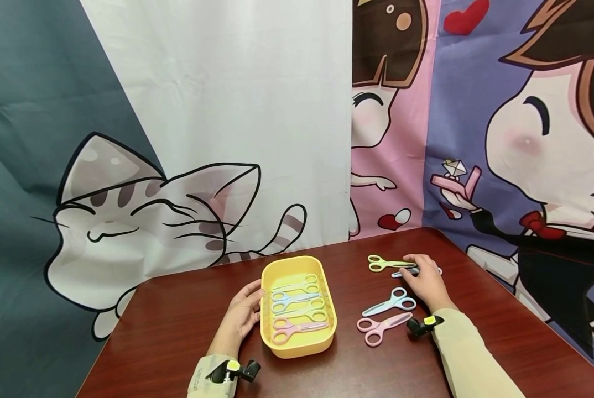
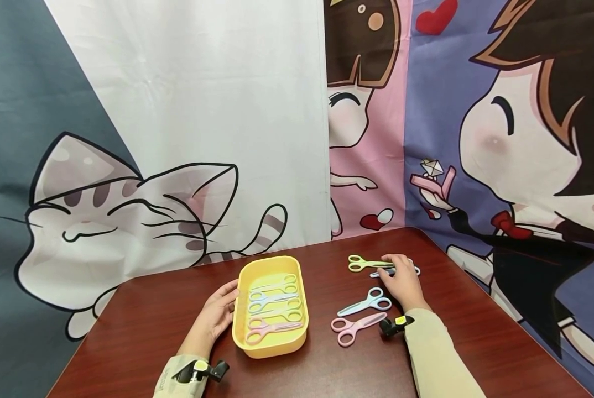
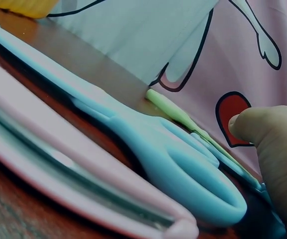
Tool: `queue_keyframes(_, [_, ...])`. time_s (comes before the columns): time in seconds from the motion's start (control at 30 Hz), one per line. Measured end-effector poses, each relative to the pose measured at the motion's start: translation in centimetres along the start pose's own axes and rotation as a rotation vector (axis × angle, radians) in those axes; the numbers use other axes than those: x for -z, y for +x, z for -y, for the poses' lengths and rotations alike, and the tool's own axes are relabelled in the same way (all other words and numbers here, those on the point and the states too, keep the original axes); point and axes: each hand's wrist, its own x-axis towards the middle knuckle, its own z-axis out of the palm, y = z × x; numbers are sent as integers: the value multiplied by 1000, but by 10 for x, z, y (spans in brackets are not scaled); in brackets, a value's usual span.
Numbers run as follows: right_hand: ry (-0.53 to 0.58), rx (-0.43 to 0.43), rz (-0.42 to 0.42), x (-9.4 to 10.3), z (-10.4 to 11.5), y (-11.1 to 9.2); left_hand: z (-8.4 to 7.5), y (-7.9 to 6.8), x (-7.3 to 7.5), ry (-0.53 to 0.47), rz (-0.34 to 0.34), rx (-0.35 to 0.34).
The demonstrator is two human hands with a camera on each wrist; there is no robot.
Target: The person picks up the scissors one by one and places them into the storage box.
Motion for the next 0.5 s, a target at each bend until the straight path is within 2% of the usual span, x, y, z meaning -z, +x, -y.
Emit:
queue_keyframes(0.3, [-82,-48,-67,0,-2,-1,0,0,0,20,-9,-5])
queue_keyframes(0.5, [-106,-173,-28,0,-2,-1,0,0,0,23,-6,-6])
